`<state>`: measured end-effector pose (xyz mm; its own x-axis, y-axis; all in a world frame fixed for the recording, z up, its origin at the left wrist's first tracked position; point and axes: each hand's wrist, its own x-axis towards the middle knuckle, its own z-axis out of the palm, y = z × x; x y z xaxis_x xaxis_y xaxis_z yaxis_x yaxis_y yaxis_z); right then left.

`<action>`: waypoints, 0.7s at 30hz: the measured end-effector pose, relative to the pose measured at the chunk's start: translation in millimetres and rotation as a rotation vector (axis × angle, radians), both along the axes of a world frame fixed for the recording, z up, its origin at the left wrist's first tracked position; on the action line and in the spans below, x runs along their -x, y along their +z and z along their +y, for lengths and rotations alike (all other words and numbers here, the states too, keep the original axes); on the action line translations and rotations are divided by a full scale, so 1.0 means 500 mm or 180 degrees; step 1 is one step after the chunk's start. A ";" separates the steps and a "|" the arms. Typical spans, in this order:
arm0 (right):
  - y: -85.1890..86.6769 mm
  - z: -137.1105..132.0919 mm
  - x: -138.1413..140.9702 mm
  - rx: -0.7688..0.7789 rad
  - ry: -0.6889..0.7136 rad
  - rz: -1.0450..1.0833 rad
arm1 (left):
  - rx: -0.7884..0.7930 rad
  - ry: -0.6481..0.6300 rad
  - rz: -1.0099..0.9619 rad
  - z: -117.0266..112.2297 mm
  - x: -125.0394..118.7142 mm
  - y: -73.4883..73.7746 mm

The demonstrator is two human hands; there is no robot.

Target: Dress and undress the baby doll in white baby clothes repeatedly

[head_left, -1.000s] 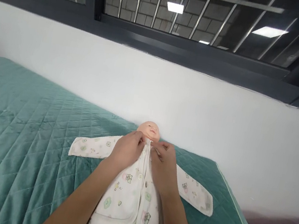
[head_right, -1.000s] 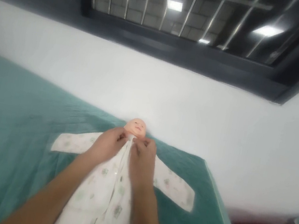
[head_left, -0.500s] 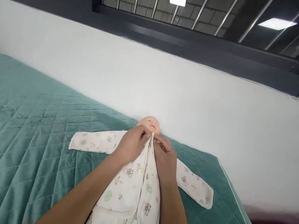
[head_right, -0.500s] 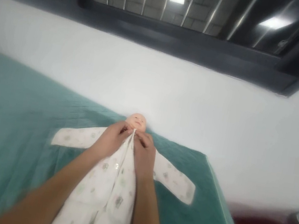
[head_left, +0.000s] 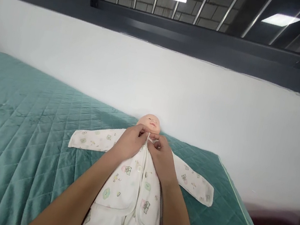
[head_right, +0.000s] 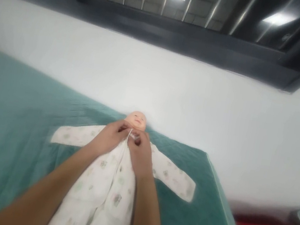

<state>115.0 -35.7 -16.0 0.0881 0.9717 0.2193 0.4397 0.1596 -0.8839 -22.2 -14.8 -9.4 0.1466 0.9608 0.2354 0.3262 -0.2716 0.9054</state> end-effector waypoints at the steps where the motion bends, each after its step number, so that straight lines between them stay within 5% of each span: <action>1: 0.001 -0.001 0.001 0.0029 -0.0008 -0.0033 | 0.0030 0.0040 0.0025 -0.001 -0.001 0.001; 10: -0.003 0.002 0.001 0.0082 -0.0131 -0.0172 | 0.0020 0.0454 0.0678 0.002 -0.003 -0.004; 21: -0.003 -0.006 0.005 0.0062 -0.0384 -0.0115 | 0.0247 0.0367 0.0622 0.005 0.000 0.000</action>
